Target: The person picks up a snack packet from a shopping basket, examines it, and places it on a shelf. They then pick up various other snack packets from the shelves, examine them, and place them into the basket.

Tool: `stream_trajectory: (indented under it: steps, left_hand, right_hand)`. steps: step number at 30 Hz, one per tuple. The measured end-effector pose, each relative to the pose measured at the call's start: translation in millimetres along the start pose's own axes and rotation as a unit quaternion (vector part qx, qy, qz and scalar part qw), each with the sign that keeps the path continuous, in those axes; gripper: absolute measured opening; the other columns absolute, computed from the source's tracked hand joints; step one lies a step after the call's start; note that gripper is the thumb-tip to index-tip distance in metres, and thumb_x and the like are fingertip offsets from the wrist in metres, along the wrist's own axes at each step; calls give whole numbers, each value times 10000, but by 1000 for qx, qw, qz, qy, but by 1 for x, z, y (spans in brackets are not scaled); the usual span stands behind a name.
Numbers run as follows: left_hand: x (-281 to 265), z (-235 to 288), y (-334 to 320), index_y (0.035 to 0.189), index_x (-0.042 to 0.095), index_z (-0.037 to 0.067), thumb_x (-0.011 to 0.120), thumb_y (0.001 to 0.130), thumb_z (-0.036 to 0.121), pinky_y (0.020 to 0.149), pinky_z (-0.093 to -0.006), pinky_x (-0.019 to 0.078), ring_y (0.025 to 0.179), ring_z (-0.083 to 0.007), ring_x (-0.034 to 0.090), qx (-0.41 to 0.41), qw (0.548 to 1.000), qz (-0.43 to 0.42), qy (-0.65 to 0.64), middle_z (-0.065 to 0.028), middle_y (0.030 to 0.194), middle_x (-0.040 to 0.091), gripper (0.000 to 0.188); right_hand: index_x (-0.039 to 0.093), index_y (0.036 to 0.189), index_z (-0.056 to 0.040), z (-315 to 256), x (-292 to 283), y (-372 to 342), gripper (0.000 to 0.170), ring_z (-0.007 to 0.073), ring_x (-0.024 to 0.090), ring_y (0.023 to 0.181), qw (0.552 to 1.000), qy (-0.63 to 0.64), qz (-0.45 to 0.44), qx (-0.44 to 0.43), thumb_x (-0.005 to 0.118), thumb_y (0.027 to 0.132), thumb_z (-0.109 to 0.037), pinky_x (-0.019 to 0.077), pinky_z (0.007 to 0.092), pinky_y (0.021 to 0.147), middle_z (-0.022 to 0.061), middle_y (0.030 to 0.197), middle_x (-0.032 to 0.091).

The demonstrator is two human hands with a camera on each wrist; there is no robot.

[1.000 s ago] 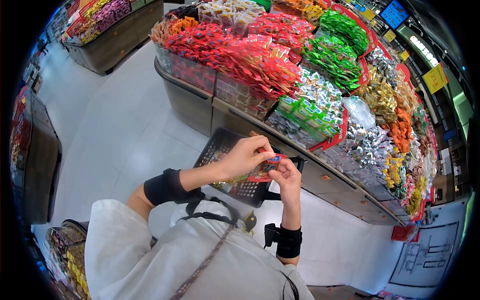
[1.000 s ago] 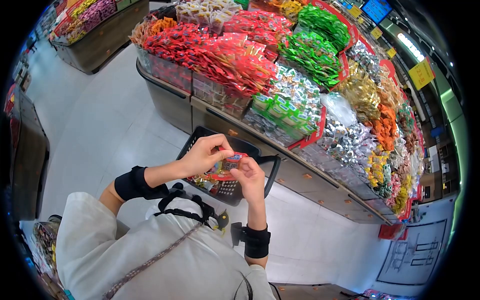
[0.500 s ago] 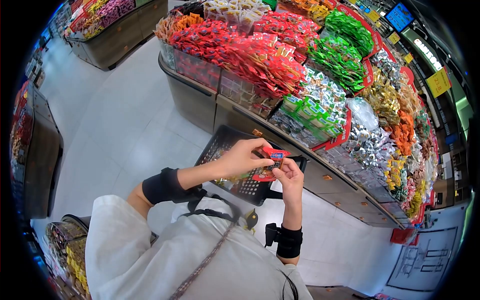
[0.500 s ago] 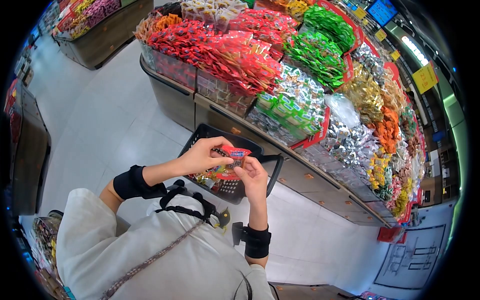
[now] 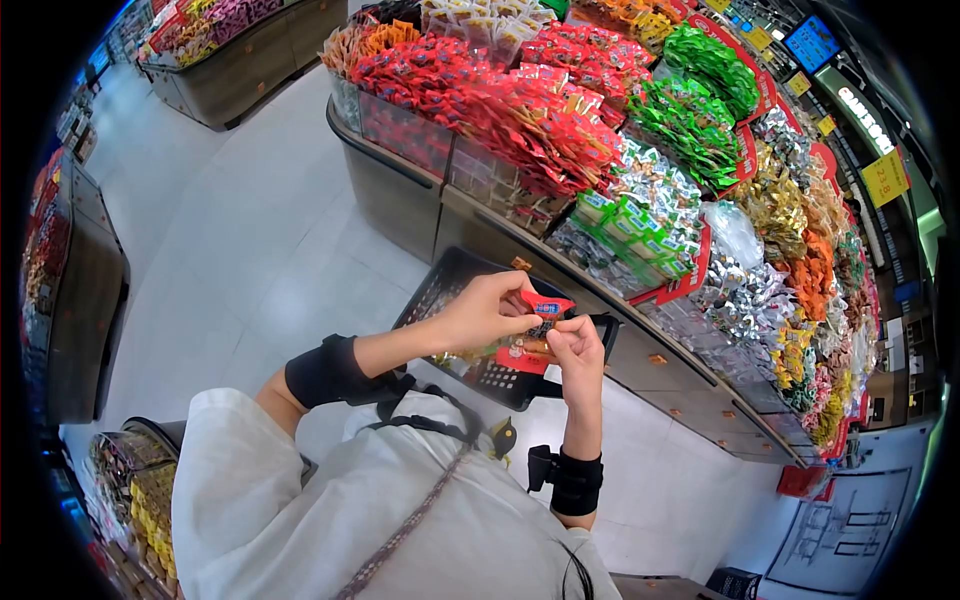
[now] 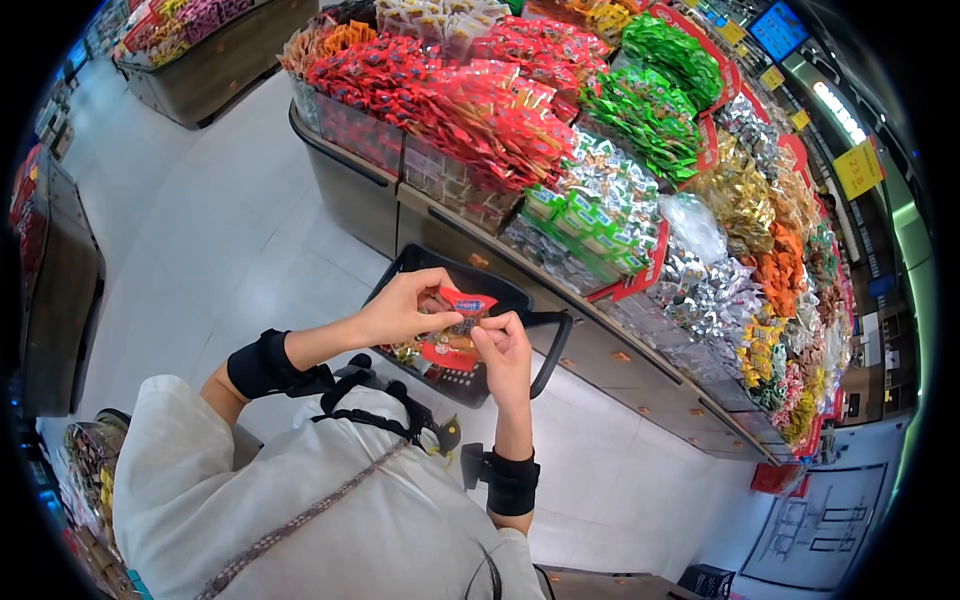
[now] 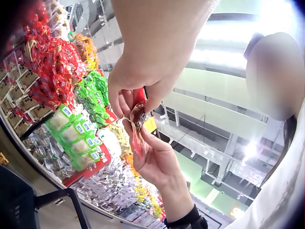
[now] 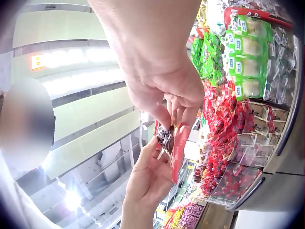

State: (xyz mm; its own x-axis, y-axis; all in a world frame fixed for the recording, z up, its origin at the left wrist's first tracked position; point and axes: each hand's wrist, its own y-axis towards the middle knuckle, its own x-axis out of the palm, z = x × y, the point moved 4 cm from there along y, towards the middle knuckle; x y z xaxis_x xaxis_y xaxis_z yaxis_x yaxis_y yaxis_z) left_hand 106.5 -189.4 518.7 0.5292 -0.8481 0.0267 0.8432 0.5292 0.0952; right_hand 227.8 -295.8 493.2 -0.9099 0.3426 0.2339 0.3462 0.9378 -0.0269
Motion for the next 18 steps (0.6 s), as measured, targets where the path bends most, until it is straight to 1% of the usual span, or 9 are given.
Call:
stream_trajectory:
  steps: [1,4,5,7,8,11,12,15,18]
  left_hand:
    - [-1,1,-1,916,507,-17,623,755,34,690,-218,463,782,-78,547,-5,1000,0,5,-48,835,574,204]
    - [-4,-4,-1,920,513,-8,628,757,40,679,-210,458,774,-69,546,-38,999,13,-33,-47,836,578,205]
    - [-5,-7,-1,916,520,0,629,758,48,679,-211,457,766,-68,548,-33,998,17,-50,-44,831,581,197]
    - [-11,-13,3,907,535,16,633,760,62,677,-212,455,751,-66,552,-21,996,30,-83,-38,821,586,182]
    - [-15,-17,2,900,536,20,634,763,75,684,-218,456,753,-71,554,-56,994,35,-89,-35,819,589,178]
    - [-30,-21,-5,891,535,-8,644,763,117,642,-215,451,728,-79,559,-63,988,65,-129,-50,785,596,209]
    - [-36,-21,-8,883,534,-6,641,765,114,643,-217,451,727,-81,558,-63,986,71,-136,-50,786,596,200]
    - [-59,-23,-17,861,531,-1,630,772,106,646,-223,450,723,-87,557,-63,981,89,-163,-49,790,597,171]
    - [-88,-23,-30,857,531,8,619,779,93,648,-225,448,729,-87,553,-31,977,115,-177,-46,796,597,145]
  right_hand:
    - [428,871,-20,-1,2,0,114,133,600,752,1000,6,4,8,532,827,-27,466,219,668,125,814,615]
    - [426,866,-20,-6,5,1,119,148,611,714,1000,-11,2,6,537,826,-36,484,221,611,128,797,612]
    - [429,866,-20,-7,6,1,125,145,613,688,1000,-9,11,10,544,824,-43,483,208,569,124,785,610]
    - [431,864,-18,-10,9,3,126,137,611,673,1000,-14,11,14,547,824,-47,482,199,551,117,778,608]
    - [434,863,-23,-10,12,5,129,121,604,650,1000,-4,4,8,553,821,-52,478,192,539,105,764,610]
    - [439,861,-30,-4,22,14,127,102,592,630,1000,-2,-12,12,556,819,-54,469,183,526,89,745,610]
    - [443,858,-38,-5,30,17,127,79,579,624,1000,4,-12,17,562,817,-57,455,172,517,77,739,612]
    - [451,832,-39,2,50,30,116,64,565,610,999,-5,-29,39,564,814,-54,451,173,524,61,727,605]
    - [459,802,-38,8,77,46,111,56,552,598,997,-69,-44,17,570,806,-45,453,179,519,31,698,588]
